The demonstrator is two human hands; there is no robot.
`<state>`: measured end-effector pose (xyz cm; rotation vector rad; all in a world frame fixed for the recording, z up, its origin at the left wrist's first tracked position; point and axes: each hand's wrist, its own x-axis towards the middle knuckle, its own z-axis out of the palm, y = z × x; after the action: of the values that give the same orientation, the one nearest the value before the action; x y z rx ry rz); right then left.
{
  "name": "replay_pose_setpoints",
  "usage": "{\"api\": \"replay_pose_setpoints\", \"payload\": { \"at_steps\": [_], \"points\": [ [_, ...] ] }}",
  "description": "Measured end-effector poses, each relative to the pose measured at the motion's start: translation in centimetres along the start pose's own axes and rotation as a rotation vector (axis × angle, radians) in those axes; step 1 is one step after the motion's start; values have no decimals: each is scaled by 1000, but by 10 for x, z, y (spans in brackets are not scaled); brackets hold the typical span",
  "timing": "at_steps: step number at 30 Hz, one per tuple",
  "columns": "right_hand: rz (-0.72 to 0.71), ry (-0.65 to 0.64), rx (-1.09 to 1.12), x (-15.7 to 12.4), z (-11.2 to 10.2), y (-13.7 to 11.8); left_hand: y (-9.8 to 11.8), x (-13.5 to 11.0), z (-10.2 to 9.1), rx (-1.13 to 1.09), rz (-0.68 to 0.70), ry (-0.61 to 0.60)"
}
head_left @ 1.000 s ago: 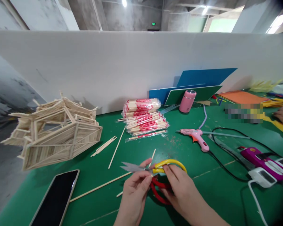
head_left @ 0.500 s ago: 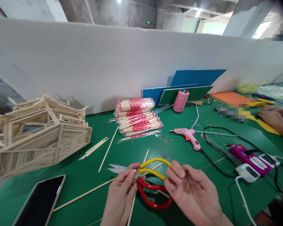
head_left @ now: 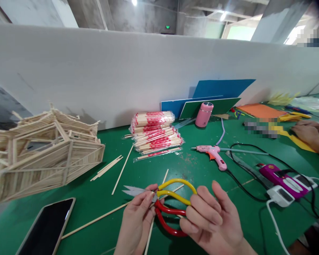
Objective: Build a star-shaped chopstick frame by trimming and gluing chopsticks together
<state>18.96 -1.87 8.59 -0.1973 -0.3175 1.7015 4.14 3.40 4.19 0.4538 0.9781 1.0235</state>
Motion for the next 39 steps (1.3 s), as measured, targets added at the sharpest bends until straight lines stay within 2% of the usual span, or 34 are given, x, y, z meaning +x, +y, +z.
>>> {"api": "replay_pose_setpoints", "payload": {
  "at_steps": [3, 4, 6, 8, 10, 12, 14, 17, 20, 23, 25, 27, 30, 39],
  "points": [
    [-64, 113, -304, 0, -2, 0, 0, 0, 1, -12, 1, 12],
    [-108, 171, -504, -1, -4, -1, 1, 0, 2, -19, 4, 10],
    [-224, 238, -1037, -4, -11, 0, 3, 0, 3, -36, 16, 11],
    [-329, 176, -1598, -7, -22, 1, 5, 0, 3, -49, 29, 26],
    [-342, 56, -1988, -8, -35, 5, 6, -1, 2, -50, 34, 39],
    [-302, -18, -2208, -7, -44, 11, 4, -2, 1, -42, 33, 29],
    [-214, -24, -2317, -3, -48, 15, 2, -3, 1, -31, 32, -1],
    [-93, 5, -2312, 2, -45, 17, 1, -5, 1, -28, 23, -70],
    [-83, 102, -2195, 4, -39, 9, 3, -5, 0, -45, 63, -97],
    [-32, 273, -1874, 5, -34, 0, 4, -5, 0, -4, 137, -99],
    [-3, 316, -1585, 7, -30, -2, 2, -6, 0, 41, 131, -157],
    [-28, 299, -1381, 10, -26, 0, 0, -8, 0, 73, 100, -213],
    [-55, 251, -1244, 14, -20, 9, -4, -10, -1, 97, 84, -233],
    [-12, 235, -1207, 18, -22, 21, -6, -11, -1, 126, 7, -312]
  ]
}}
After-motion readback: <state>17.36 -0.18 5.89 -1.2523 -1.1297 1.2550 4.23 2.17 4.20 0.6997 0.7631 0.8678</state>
